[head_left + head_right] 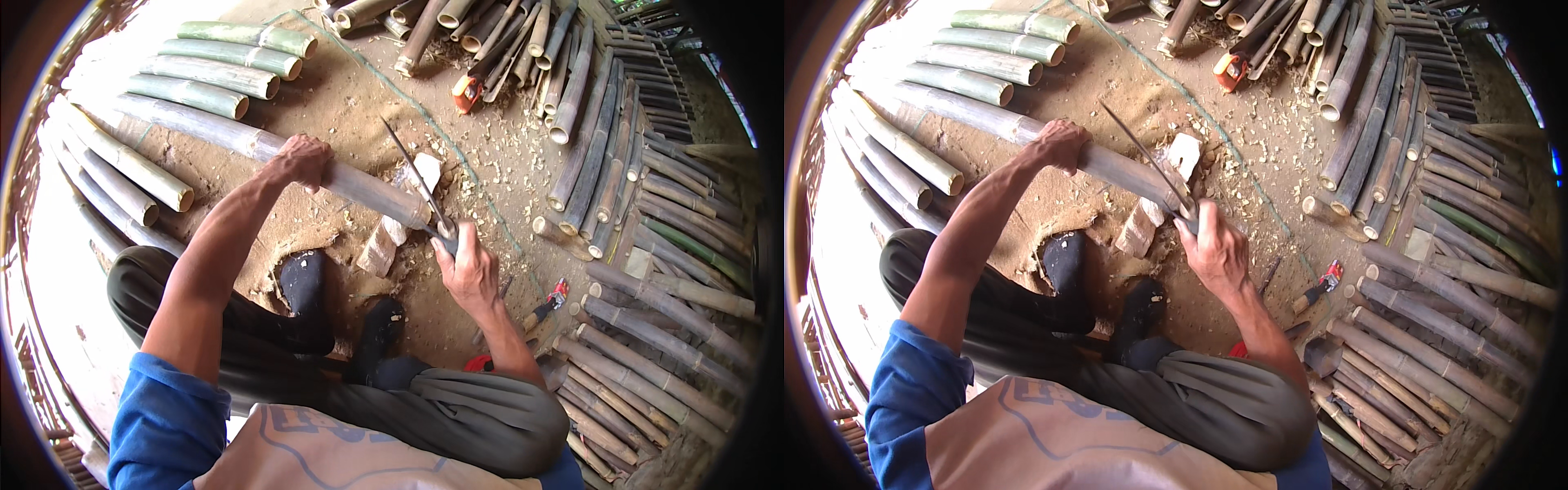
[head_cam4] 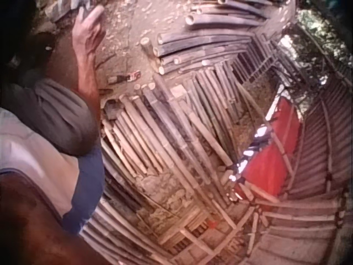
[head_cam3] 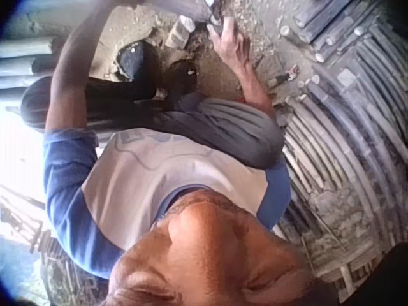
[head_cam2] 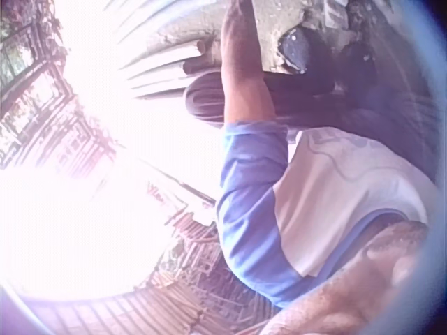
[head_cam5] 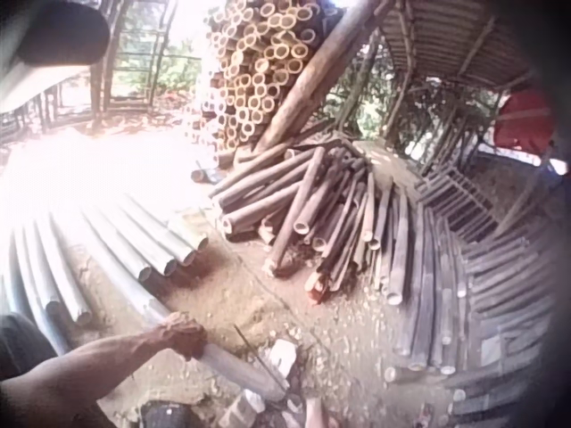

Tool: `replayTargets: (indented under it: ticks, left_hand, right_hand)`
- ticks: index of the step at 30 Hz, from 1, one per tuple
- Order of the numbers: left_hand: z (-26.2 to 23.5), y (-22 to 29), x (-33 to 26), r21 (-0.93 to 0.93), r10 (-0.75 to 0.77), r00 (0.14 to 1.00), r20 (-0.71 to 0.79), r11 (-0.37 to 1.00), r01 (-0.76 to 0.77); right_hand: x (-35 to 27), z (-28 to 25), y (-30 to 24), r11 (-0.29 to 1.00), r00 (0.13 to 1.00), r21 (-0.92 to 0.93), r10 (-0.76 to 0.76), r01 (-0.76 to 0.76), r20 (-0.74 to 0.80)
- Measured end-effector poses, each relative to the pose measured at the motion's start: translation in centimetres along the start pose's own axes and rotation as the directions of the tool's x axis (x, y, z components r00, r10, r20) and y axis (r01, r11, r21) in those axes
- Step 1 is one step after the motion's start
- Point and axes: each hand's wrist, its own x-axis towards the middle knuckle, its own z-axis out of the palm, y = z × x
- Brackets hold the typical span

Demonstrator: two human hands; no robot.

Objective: The person uses a knife to shave the surface of a bamboo stalk while sitting on the ground.

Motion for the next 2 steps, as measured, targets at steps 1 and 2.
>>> replayTargets:
  ticks: [1, 2]
  left_hand:
    - [-0.2, 0.1, 0.1, -0.008, -0.001, 1.000, 0.005, 1.000, 0.001]
    - [-0.1, 0.4, 0.3, -0.019, 0.001, 1.000, 0.012, 1.000, -0.001]
  right_hand:
    - [-0.5, 2.0, 2.2, 0.998, 0.997, 0.004, 0.070, -0.070, 0.037]
    - [-1.4, 4.6, 5.6, 0.990, 0.987, 0.002, 0.142, -0.142, 0.076]
